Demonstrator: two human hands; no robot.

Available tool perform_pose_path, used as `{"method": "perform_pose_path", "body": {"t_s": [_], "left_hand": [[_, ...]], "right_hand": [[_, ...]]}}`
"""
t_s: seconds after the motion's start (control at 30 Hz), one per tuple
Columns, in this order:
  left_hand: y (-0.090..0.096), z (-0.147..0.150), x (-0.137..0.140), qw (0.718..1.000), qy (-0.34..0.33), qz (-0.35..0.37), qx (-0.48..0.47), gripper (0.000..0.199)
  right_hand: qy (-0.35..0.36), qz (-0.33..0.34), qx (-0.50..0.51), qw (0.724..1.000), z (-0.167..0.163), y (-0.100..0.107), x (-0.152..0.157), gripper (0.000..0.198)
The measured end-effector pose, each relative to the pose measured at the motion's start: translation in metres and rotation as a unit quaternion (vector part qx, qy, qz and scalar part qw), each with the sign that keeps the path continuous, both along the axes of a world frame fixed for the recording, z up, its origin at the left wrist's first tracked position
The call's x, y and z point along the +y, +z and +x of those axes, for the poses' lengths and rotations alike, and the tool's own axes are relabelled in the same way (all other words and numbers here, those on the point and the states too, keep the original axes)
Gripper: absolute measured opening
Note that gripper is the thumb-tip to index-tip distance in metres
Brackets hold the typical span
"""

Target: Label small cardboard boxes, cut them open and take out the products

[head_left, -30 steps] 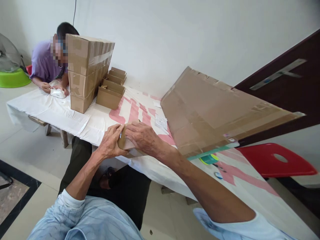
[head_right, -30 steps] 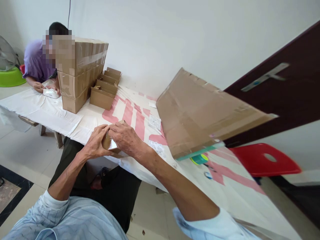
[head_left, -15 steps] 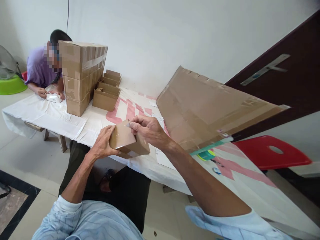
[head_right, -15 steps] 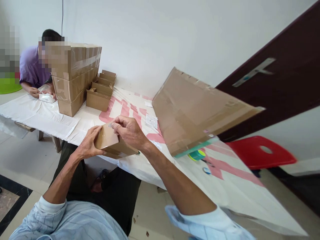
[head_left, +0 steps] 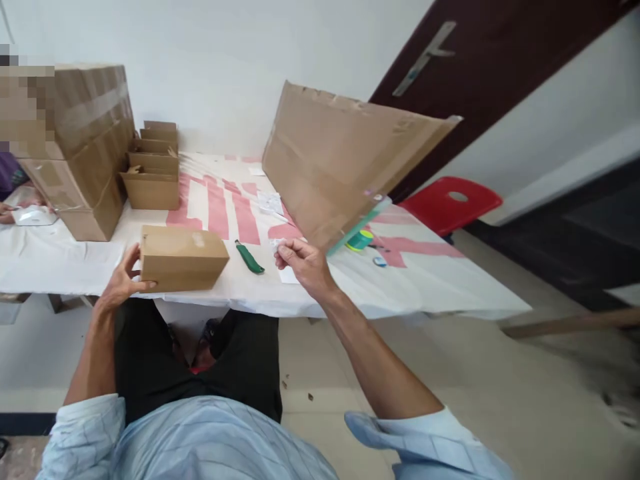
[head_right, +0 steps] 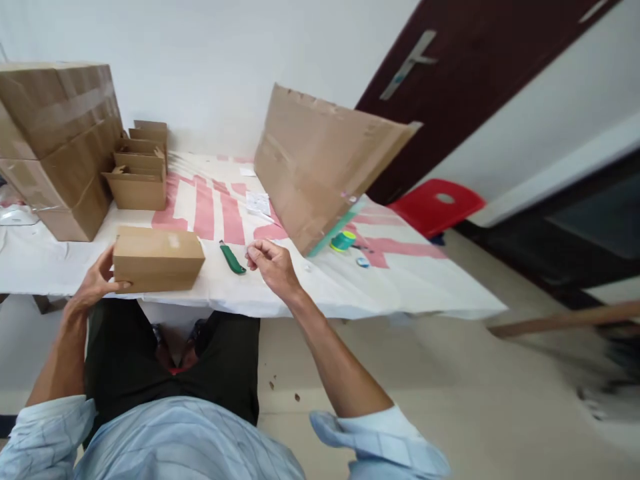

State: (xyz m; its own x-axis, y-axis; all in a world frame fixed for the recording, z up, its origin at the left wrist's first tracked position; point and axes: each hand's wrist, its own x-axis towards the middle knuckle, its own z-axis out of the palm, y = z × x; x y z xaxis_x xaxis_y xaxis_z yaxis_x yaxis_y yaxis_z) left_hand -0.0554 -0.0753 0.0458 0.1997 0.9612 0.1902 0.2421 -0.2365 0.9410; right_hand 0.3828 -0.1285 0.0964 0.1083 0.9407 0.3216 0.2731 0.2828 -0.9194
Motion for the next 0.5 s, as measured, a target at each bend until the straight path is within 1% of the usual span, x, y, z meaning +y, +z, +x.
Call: {"method": "perform_pose_path", "body": {"t_s": [0.07, 0.17, 0.23, 0.27, 0.3, 0.37, 0.43, 0.5], "left_hand": [[0.011, 0.0, 0.003, 1.0, -0.007, -0.018, 0.005, 0.132], [0.028, 0.002, 0.004, 0.998, 0.005, -0.053, 0.02, 0.128], [0.034, 0.003, 0.004, 0.995, 0.032, -0.08, 0.056, 0.125], [0.036, 0.003, 0.005, 0.991, 0.049, -0.092, 0.082, 0.124], [0.038, 0.003, 0.005, 0.987, 0.066, -0.101, 0.106, 0.123], [0.039, 0.004, 0.004, 0.98, 0.091, -0.107, 0.139, 0.118], [0.039, 0.006, 0.003, 0.977, 0.1, -0.11, 0.155, 0.11], [0.04, 0.011, 0.002, 0.974, 0.11, -0.114, 0.164, 0.104]], "right_hand": [[-0.041, -0.036, -0.027, 0.998, 0.019, -0.035, -0.016, 0.035], [-0.048, -0.1, -0.052, 0.992, 0.034, -0.083, -0.043, 0.033], [-0.042, -0.116, -0.065, 0.99, 0.038, -0.107, -0.057, 0.031], [-0.041, -0.116, -0.072, 0.99, 0.041, -0.115, -0.062, 0.031], [-0.041, -0.111, -0.082, 0.99, 0.044, -0.121, -0.064, 0.03], [-0.051, -0.09, -0.108, 0.989, 0.053, -0.125, -0.062, 0.03], [-0.069, -0.056, -0.139, 0.986, 0.064, -0.124, -0.051, 0.029], [-0.094, -0.02, -0.173, 0.98, 0.078, -0.12, -0.031, 0.026]]}}
